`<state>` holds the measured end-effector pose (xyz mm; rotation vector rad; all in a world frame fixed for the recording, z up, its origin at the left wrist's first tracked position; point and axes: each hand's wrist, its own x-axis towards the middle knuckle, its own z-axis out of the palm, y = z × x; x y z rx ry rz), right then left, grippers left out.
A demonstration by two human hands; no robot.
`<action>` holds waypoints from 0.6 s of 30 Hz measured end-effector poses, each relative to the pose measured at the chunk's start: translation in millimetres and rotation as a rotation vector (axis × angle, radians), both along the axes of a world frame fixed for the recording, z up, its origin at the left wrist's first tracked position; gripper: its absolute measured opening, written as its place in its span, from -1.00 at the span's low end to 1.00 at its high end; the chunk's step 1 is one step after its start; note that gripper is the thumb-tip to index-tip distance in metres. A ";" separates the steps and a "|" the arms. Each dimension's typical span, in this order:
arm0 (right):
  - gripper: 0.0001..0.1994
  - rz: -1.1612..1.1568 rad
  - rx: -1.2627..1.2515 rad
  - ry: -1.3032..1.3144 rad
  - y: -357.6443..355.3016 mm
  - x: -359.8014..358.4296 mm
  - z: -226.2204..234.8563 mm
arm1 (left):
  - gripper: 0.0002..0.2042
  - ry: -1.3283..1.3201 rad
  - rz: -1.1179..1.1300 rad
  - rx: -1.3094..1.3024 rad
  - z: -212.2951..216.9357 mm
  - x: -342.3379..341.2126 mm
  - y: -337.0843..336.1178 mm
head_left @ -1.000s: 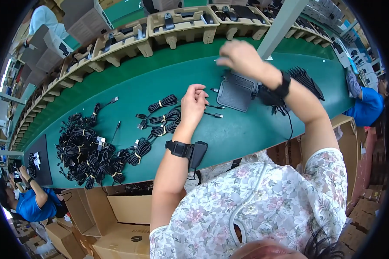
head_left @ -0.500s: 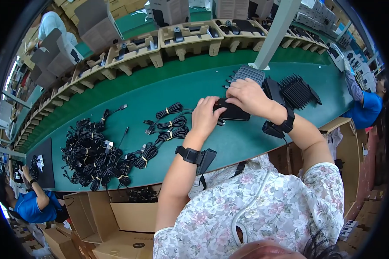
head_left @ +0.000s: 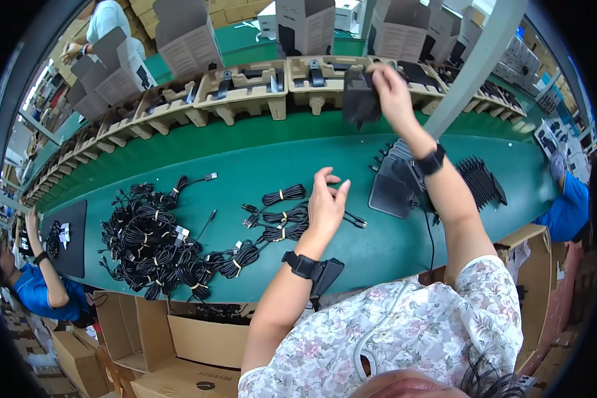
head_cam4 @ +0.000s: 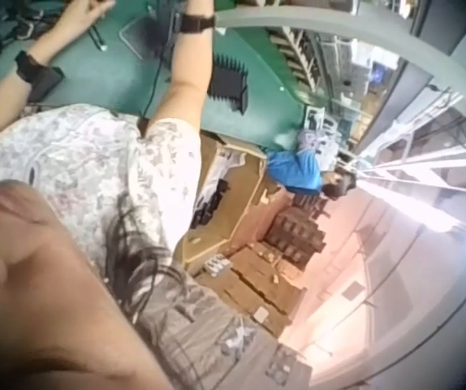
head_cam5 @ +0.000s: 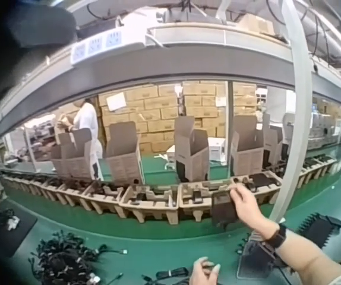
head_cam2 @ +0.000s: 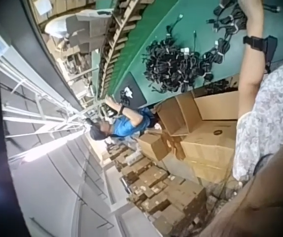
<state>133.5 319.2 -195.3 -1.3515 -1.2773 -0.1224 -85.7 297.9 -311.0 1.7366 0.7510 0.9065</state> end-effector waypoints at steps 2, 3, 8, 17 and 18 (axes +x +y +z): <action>-0.85 -0.126 0.167 -0.078 41.6 31.1 18.0 | -0.55 0.090 0.016 0.083 -5.2 -1.4 -0.4; -0.85 -0.117 0.172 -0.079 58.5 43.6 24.3 | -0.54 0.102 0.018 0.091 -5.8 -2.5 -1.5; -0.79 -0.325 -0.072 -0.096 124.2 76.8 7.4 | -0.51 0.159 0.054 0.102 -10.2 -5.8 0.4; -0.73 -0.345 -0.235 0.027 181.0 110.2 -48.2 | -0.50 0.121 0.076 0.167 -17.3 0.6 10.5; -0.73 -0.342 -0.238 0.026 181.3 109.6 -44.2 | -0.50 0.121 0.079 0.164 -18.0 -0.7 11.3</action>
